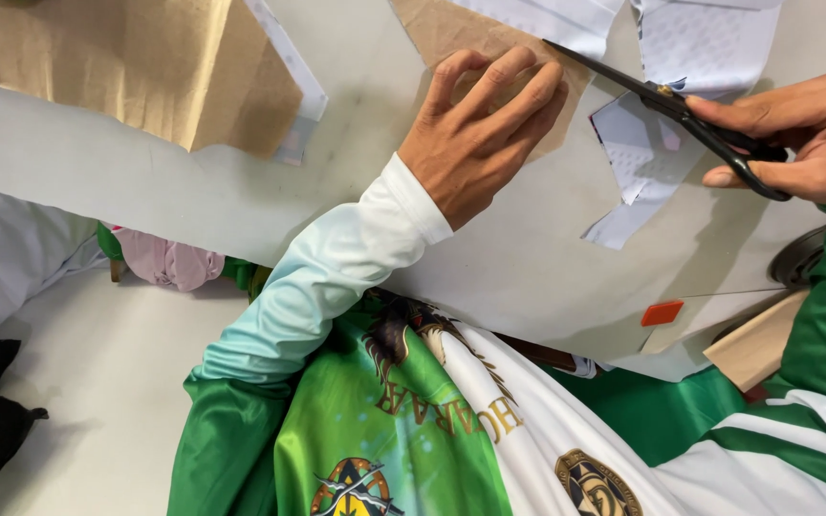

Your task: Cutting out fabric components for garments using manual scissors and paper patterns on a large cutting table.

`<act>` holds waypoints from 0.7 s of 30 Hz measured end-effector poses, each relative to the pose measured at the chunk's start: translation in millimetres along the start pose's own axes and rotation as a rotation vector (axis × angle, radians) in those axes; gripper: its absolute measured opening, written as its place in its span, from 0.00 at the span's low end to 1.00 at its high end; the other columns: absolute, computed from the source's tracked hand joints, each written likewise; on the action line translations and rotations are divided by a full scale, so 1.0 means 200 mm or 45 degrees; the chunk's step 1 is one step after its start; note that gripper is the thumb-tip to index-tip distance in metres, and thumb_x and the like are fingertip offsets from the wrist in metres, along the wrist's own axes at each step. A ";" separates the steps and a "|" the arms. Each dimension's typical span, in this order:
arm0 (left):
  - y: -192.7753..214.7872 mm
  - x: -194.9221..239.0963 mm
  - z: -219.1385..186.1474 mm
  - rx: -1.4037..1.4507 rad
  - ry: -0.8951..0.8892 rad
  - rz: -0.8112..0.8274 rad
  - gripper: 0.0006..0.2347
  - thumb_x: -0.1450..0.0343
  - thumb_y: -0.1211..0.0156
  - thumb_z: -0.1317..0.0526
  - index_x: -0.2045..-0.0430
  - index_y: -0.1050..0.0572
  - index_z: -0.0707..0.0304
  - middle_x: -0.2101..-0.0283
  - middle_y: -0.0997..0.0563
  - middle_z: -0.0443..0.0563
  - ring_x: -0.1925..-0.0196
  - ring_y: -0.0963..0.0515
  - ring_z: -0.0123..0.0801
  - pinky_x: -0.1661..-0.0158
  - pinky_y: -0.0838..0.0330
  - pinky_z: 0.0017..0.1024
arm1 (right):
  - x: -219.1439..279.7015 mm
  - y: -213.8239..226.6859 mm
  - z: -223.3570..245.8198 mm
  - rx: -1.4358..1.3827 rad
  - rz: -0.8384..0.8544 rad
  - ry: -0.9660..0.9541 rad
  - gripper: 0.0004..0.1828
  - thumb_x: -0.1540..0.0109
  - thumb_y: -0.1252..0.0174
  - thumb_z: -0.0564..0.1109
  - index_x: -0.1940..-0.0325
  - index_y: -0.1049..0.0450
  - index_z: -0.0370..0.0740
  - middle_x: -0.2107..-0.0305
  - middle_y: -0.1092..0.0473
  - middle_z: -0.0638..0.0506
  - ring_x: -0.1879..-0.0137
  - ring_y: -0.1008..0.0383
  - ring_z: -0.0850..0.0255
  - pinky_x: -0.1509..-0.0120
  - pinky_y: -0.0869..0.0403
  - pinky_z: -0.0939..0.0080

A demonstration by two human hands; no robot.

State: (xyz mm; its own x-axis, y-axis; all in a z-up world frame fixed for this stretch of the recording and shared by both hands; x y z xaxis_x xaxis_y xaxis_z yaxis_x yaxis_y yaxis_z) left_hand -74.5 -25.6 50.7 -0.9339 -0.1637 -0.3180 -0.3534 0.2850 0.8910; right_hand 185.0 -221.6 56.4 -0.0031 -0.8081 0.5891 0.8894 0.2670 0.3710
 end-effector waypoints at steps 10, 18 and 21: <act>0.00 0.01 0.01 0.026 0.017 -0.034 0.11 0.25 0.43 0.72 0.49 0.22 0.63 0.43 0.28 0.50 0.42 0.25 0.41 0.46 0.34 0.40 | -0.06 -0.06 0.12 0.027 0.012 0.105 0.43 0.51 0.28 0.34 0.31 0.30 0.21 0.77 0.38 0.41 0.71 0.43 0.54 0.72 0.43 0.61; -0.01 0.03 0.02 0.006 0.016 -0.056 0.11 0.26 0.44 0.73 0.51 0.22 0.63 0.44 0.29 0.49 0.43 0.26 0.41 0.47 0.34 0.41 | -0.07 -0.05 0.14 0.107 0.007 0.147 0.41 0.49 0.28 0.35 0.31 0.29 0.20 0.80 0.40 0.42 0.72 0.47 0.54 0.73 0.44 0.60; -0.02 0.04 0.01 0.041 0.007 -0.048 0.14 0.27 0.41 0.74 0.48 0.22 0.64 0.43 0.29 0.51 0.41 0.26 0.44 0.45 0.35 0.42 | -0.09 -0.05 0.19 0.063 0.040 0.131 0.43 0.52 0.28 0.34 0.32 0.30 0.19 0.78 0.37 0.40 0.73 0.41 0.56 0.77 0.41 0.65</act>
State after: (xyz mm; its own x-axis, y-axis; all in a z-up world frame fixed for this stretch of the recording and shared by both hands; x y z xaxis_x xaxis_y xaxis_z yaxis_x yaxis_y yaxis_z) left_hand -80.7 -25.1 44.3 -0.9195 -0.1801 -0.3493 -0.3900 0.3091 0.8674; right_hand 159.1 -190.1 69.0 0.0738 -0.8479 0.5250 0.8645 0.3168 0.3901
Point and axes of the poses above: each hand's wrist, its own x-axis away from the middle knuckle, its own y-axis out of the back of the hand, z = x × y, the point moved 4 cm from there along -x, towards the middle knuckle
